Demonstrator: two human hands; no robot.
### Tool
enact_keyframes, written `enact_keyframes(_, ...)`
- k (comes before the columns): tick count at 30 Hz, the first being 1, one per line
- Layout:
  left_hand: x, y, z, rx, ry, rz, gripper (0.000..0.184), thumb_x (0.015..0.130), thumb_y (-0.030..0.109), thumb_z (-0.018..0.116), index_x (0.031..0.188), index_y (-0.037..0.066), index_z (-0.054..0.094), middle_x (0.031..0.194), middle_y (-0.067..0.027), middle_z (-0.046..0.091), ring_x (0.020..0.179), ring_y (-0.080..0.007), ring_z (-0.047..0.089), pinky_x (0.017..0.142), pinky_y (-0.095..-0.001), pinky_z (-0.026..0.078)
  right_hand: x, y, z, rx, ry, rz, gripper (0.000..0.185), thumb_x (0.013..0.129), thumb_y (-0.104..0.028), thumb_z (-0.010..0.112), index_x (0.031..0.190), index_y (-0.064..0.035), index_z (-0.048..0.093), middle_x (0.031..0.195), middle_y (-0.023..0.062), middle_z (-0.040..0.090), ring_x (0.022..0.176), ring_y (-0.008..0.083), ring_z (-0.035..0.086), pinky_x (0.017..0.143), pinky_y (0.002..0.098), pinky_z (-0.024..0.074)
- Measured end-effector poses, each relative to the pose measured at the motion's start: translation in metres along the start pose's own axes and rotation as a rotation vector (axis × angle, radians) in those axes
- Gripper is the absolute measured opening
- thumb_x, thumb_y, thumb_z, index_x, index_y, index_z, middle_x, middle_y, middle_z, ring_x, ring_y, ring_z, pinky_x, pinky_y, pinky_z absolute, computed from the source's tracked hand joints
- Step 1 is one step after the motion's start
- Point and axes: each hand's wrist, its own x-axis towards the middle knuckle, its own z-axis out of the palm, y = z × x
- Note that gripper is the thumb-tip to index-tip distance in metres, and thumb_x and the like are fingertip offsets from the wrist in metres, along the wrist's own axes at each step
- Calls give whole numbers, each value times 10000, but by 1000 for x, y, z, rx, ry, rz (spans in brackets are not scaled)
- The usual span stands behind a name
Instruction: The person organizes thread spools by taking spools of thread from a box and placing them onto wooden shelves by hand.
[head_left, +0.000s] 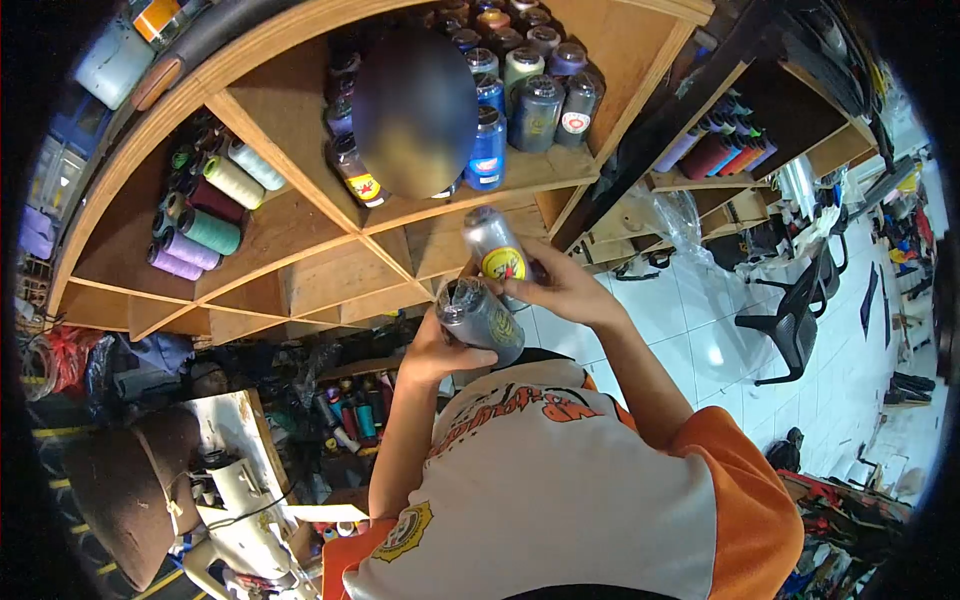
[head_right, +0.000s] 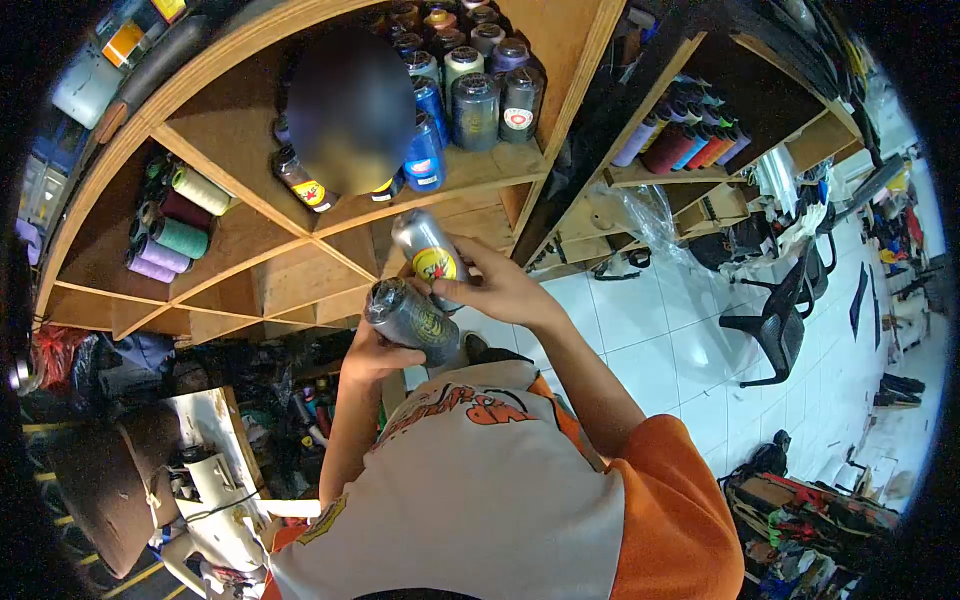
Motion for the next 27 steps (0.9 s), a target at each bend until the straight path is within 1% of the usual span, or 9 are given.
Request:
enact_keyframes(2,-2,-2,2,9,35,-52,793,534,43,799,1247,-1,454,1182,-83,520,1119,-216,500,976,-371,385,-4,-9,-7,-276,3,17,672,793,-331,725,1299,25,464,1192,161,560,1040,209,567,826,334,487)
enact_keyframes(3,0,-2,1,61,12,-44,808,535,44,799,1260,-2,446,1217,-90,500,1132,-219,490,980,-371,382,-5,-9,-6,-29,35,102,549,744,-188,765,1198,30,547,1157,117,570,1046,176,562,872,310,464)
enact_keyframes(6,5,-3,0,129,-45,7,875,534,42,798,1313,-7,404,1329,-114,424,1180,-225,452,997,-371,371,-10,-8,-13,-87,120,95,519,741,-151,734,1193,23,549,1049,99,617,954,170,604,847,309,476)
enact_keyframes(7,9,-4,5,94,-56,44,912,531,38,796,1341,-10,378,1370,-124,386,1201,-227,435,1005,-373,367,-9,-1,-15,-125,203,33,539,727,-171,720,1202,19,549,991,115,644,883,170,626,771,293,502)
enact_keyframes(11,14,-9,0,152,-105,104,1049,522,33,793,1426,-13,264,1477,-135,252,1280,-223,364,1037,-381,351,7,4,-38,-94,515,-110,464,756,-99,685,1176,27,532,1028,105,627,951,166,609,830,305,488)
enact_keyframes(14,10,-8,9,55,-47,67,775,489,22,773,1210,-6,490,1535,-187,92,1417,-334,106,1052,-480,341,31,11,-68,-343,783,-292,529,742,-126,725,1201,30,514,1045,151,639,942,196,633,783,308,513)
enact_keyframes(20,3,-18,1,83,-54,58,747,506,0,745,1206,-14,486,1529,-196,91,1414,-345,109,1049,-489,345,55,7,-73,-439,845,-271,529,783,-150,701,1242,17,498,1061,186,647,903,233,666,745,321,533)
enact_keyframes(26,-7,-11,5,28,52,-24,711,524,1,742,1187,-14,486,1380,-227,399,1288,-363,389,1035,-483,361,56,11,-72,-581,839,-230,546,803,-165,668,1290,-15,475,1024,233,631,851,315,660,712,351,533)
enact_keyframes(27,-6,-9,7,116,30,51,664,556,11,735,1171,-17,487,1189,-193,556,1143,-327,521,988,-456,399,57,14,-74,-652,844,-252,559,808,-177,670,1304,-23,463,1021,242,626,852,328,654,704,359,532)
